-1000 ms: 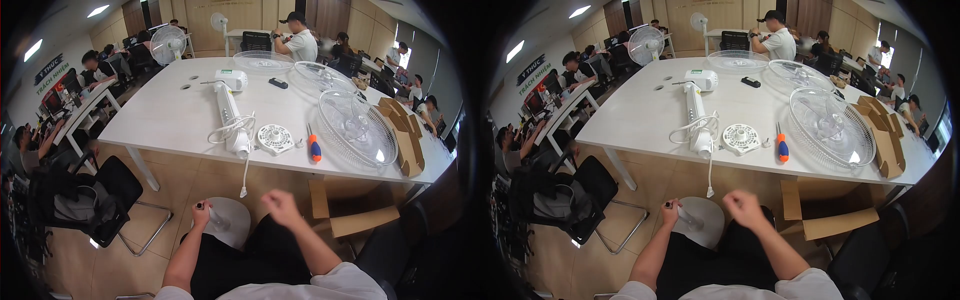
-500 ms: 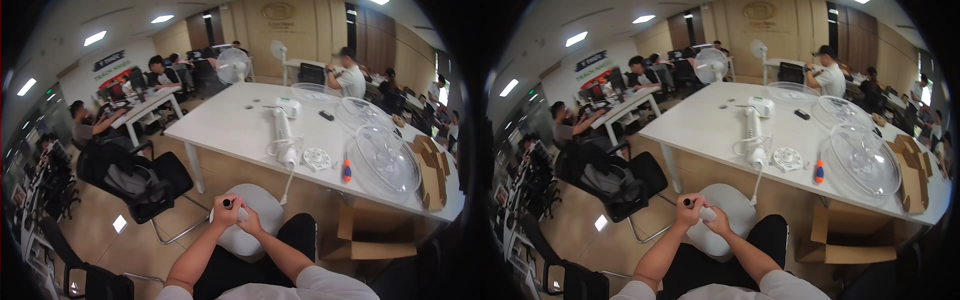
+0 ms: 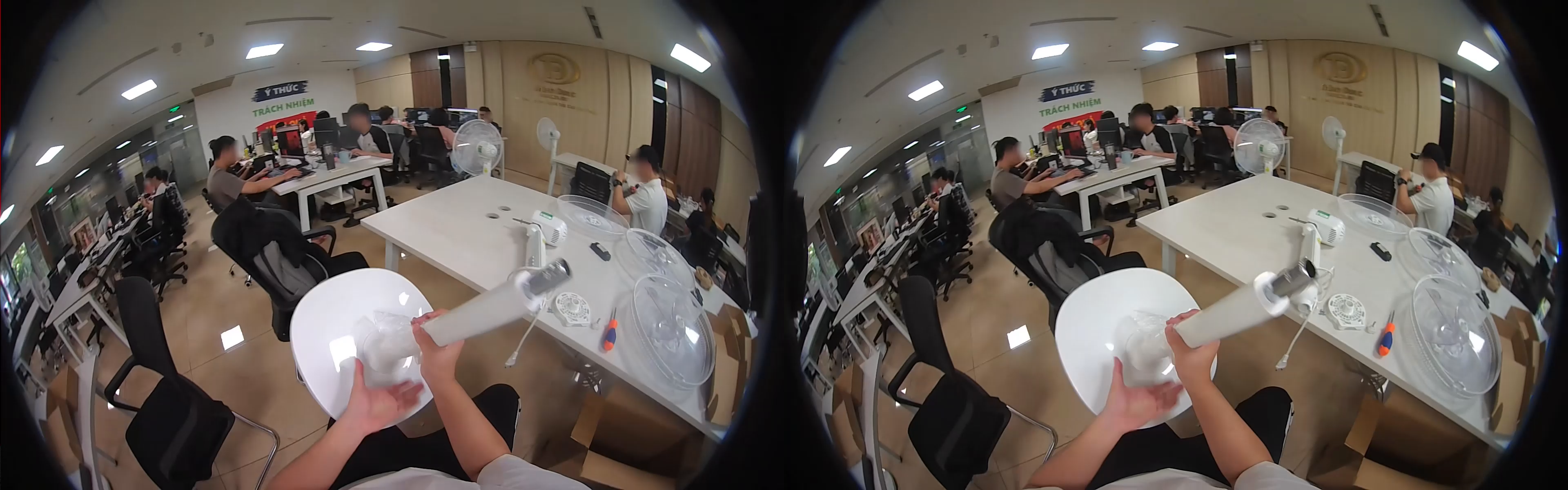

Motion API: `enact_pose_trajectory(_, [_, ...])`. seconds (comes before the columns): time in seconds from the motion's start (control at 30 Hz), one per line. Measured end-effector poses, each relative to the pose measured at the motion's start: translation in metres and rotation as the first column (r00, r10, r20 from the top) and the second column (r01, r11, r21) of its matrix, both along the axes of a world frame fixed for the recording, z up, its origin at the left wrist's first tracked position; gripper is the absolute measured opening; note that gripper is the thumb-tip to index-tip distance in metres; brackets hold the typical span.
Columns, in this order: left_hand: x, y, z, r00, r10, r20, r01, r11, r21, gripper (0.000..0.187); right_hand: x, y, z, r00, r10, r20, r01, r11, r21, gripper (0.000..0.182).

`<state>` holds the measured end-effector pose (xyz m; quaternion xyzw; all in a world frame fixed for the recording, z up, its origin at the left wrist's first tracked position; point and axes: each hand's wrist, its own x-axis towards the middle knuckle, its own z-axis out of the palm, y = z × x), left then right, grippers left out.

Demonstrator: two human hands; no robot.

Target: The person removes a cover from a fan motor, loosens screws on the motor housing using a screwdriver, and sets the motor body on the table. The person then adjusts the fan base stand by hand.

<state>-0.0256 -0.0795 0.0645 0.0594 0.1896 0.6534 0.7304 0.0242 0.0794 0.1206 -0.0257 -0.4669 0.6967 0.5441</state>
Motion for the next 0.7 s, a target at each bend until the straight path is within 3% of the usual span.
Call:
enact_pose_trajectory(0.03, [-0.006, 0.011, 0.000, 0.960, 0.263, 0.099, -0.265, 0.964, 0.011, 0.117, 0.005, -0.006, 0.002, 1.000, 0.011, 0.001, -0.011, 1.000, 0.005, 0.031])
enact_pose_trajectory(0.07, [-0.010, 0.020, 0.002, 0.844, 0.498, 0.198, -0.507, 0.862, -0.006, 0.114, 0.011, -0.010, 0.001, 0.999, 0.026, -0.047, -0.022, 0.997, 0.080, 0.032])
enact_pose_trajectory(0.1, [-0.007, 0.025, 0.014, 0.842, 0.500, 0.201, -0.510, 0.860, -0.003, 0.114, 0.018, -0.013, -0.002, 0.995, 0.041, -0.094, -0.026, 0.987, 0.156, 0.034])
enact_pose_trajectory(0.17, [0.008, 0.029, 0.043, 0.775, 0.631, -0.026, -0.616, 0.765, 0.188, 0.099, 0.035, -0.012, -0.010, 0.991, 0.077, -0.109, -0.053, 0.976, 0.210, 0.035])
enact_pose_trajectory(0.2, [0.019, 0.030, 0.048, 0.783, 0.622, -0.025, -0.607, 0.771, 0.194, 0.099, 0.050, -0.010, -0.013, 0.990, 0.074, -0.124, -0.029, 0.942, 0.334, 0.036])
enact_pose_trajectory(0.23, [0.030, 0.030, 0.051, 0.771, 0.633, -0.072, -0.621, 0.772, 0.135, 0.087, 0.061, -0.007, -0.019, 0.988, 0.075, -0.138, -0.005, 0.892, 0.451, 0.037])
enact_pose_trajectory(0.3, [0.035, 0.033, 0.039, 0.772, 0.624, -0.119, -0.620, 0.781, 0.070, 0.076, 0.079, -0.008, -0.037, 0.994, 0.049, -0.101, 0.009, 0.863, 0.504, 0.042])
enact_pose_trajectory(0.37, [0.025, 0.042, 0.004, 0.751, 0.651, -0.113, -0.653, 0.757, 0.023, 0.059, 0.095, -0.014, -0.056, 0.990, 0.134, -0.041, -0.115, 0.943, 0.314, 0.045])
enact_pose_trajectory(0.4, [0.024, 0.045, -0.002, 0.763, 0.637, -0.110, -0.638, 0.769, 0.024, 0.059, 0.104, -0.021, -0.060, 0.941, 0.325, -0.096, -0.313, 0.942, 0.124, 0.054])
enact_pose_trajectory(0.43, [0.023, 0.048, -0.007, 0.711, 0.696, -0.102, -0.699, 0.715, 0.001, 0.050, 0.108, -0.025, -0.067, 0.947, 0.307, -0.096, -0.294, 0.948, 0.125, 0.054])
enact_pose_trajectory(0.47, [0.020, 0.051, -0.010, 0.654, 0.750, -0.098, -0.755, 0.655, -0.021, 0.042, 0.110, -0.029, -0.073, 0.919, 0.367, -0.147, -0.382, 0.919, -0.095, 0.057])
enact_pose_trajectory(0.5, [0.015, 0.055, -0.012, 0.669, 0.736, -0.101, -0.741, 0.671, -0.017, 0.042, 0.112, -0.033, -0.081, 0.886, 0.410, -0.217, -0.460, 0.834, -0.303, 0.060])
enact_pose_trajectory(0.53, [0.011, 0.059, -0.015, 0.598, 0.795, -0.103, -0.796, 0.604, 0.043, 0.034, 0.111, -0.032, -0.097, 0.895, 0.387, -0.221, -0.441, 0.844, -0.305, 0.060])
enact_pose_trajectory(0.57, [0.006, 0.061, -0.019, 0.525, 0.845, -0.100, -0.839, 0.534, 0.103, 0.026, 0.108, -0.028, -0.119, 0.849, 0.465, -0.249, -0.524, 0.684, -0.508, 0.060])
enact_pose_trajectory(0.6, [-0.005, 0.064, -0.020, 0.500, 0.855, -0.134, -0.845, 0.516, 0.142, 0.027, 0.107, -0.026, -0.131, 0.795, 0.526, -0.303, -0.570, 0.477, -0.669, 0.060])
enact_pose_trajectory(0.63, [-0.012, 0.065, -0.020, 0.420, 0.880, -0.222, -0.862, 0.464, 0.205, 0.031, 0.110, -0.026, -0.132, 0.809, 0.499, -0.310, -0.559, 0.492, -0.667, 0.060])
enact_pose_trajectory(0.67, [-0.020, 0.066, -0.018, 0.331, 0.896, -0.298, -0.868, 0.412, 0.276, 0.037, 0.112, -0.026, -0.132, 0.773, 0.614, -0.161, -0.515, 0.459, -0.724, 0.056])
enact_pose_trajectory(0.7, [-0.029, 0.058, -0.015, 0.338, 0.858, -0.388, -0.820, 0.471, 0.327, 0.059, 0.113, -0.025, -0.132, 0.700, 0.714, -0.017, -0.457, 0.430, -0.779, 0.052])
